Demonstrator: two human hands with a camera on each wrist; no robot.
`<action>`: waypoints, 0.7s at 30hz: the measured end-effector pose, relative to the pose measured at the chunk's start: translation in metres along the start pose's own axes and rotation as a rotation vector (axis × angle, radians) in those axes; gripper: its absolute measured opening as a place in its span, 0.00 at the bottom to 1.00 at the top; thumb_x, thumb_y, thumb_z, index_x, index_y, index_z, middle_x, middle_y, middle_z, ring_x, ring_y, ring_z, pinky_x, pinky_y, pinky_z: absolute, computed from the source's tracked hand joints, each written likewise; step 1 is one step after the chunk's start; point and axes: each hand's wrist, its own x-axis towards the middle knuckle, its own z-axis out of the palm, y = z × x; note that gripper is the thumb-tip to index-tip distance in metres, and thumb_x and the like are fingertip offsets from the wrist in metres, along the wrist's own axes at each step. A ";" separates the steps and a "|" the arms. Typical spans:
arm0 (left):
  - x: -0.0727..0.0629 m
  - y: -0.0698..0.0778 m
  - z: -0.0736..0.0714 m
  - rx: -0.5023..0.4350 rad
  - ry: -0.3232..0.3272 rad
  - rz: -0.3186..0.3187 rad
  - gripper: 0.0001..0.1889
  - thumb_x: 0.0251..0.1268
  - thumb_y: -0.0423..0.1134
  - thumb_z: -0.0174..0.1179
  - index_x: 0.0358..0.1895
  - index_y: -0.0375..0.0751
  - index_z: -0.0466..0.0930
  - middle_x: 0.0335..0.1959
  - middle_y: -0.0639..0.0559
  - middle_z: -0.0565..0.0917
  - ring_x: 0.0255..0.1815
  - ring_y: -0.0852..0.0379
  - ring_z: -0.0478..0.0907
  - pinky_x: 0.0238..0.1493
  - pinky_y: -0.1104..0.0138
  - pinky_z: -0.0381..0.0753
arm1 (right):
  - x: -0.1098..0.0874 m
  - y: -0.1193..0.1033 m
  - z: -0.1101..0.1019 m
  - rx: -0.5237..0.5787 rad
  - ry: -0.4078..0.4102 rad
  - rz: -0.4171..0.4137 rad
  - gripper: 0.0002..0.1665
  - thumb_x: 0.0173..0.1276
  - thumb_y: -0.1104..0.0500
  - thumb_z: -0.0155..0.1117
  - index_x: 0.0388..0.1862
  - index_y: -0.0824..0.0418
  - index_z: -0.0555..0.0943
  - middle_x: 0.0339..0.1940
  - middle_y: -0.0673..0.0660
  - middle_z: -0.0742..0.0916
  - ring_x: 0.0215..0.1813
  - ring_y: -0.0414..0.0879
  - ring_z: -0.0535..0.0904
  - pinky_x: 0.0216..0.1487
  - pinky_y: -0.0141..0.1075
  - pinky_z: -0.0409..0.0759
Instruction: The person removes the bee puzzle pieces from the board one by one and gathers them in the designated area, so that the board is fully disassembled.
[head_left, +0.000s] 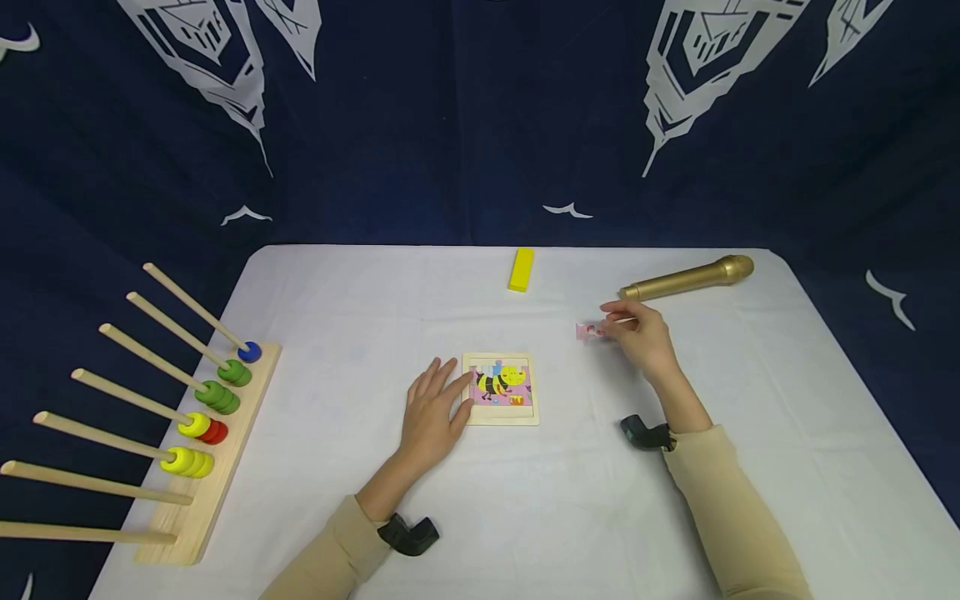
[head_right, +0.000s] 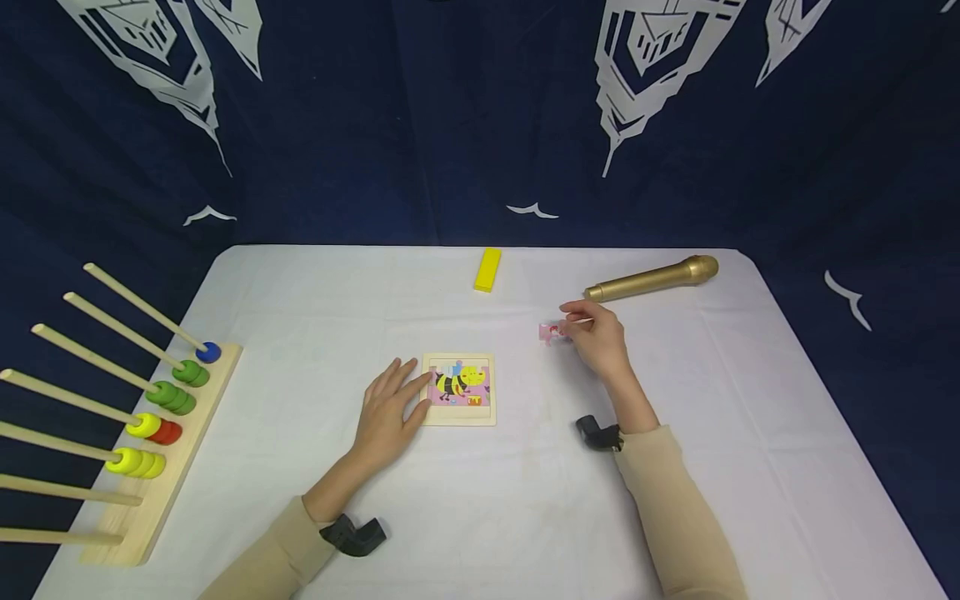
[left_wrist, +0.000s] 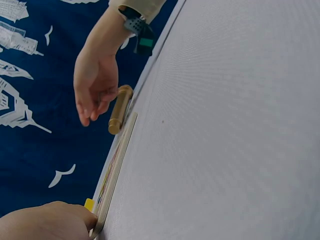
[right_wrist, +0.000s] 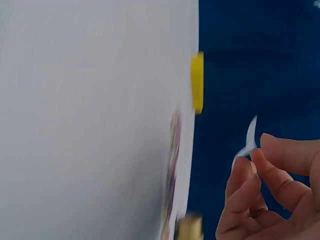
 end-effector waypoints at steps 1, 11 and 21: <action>0.000 0.000 0.000 -0.002 0.000 -0.001 0.20 0.66 0.38 0.61 0.61 0.39 0.79 0.70 0.36 0.69 0.76 0.37 0.56 0.72 0.42 0.54 | -0.001 -0.005 0.005 0.014 -0.009 -0.007 0.17 0.69 0.65 0.60 0.55 0.67 0.80 0.44 0.64 0.83 0.38 0.43 0.77 0.32 0.24 0.74; 0.000 -0.001 0.000 0.002 0.005 -0.002 0.20 0.66 0.39 0.60 0.60 0.40 0.79 0.70 0.37 0.70 0.76 0.37 0.57 0.72 0.43 0.55 | -0.019 -0.050 0.057 0.117 -0.133 -0.050 0.19 0.67 0.65 0.63 0.56 0.64 0.80 0.46 0.62 0.83 0.43 0.51 0.77 0.37 0.30 0.75; 0.000 -0.004 0.001 0.030 -0.002 0.002 0.20 0.66 0.41 0.60 0.61 0.43 0.79 0.70 0.39 0.71 0.75 0.39 0.58 0.72 0.44 0.56 | -0.037 -0.069 0.101 0.131 -0.282 -0.094 0.20 0.65 0.63 0.65 0.57 0.64 0.79 0.46 0.61 0.82 0.39 0.48 0.76 0.38 0.31 0.75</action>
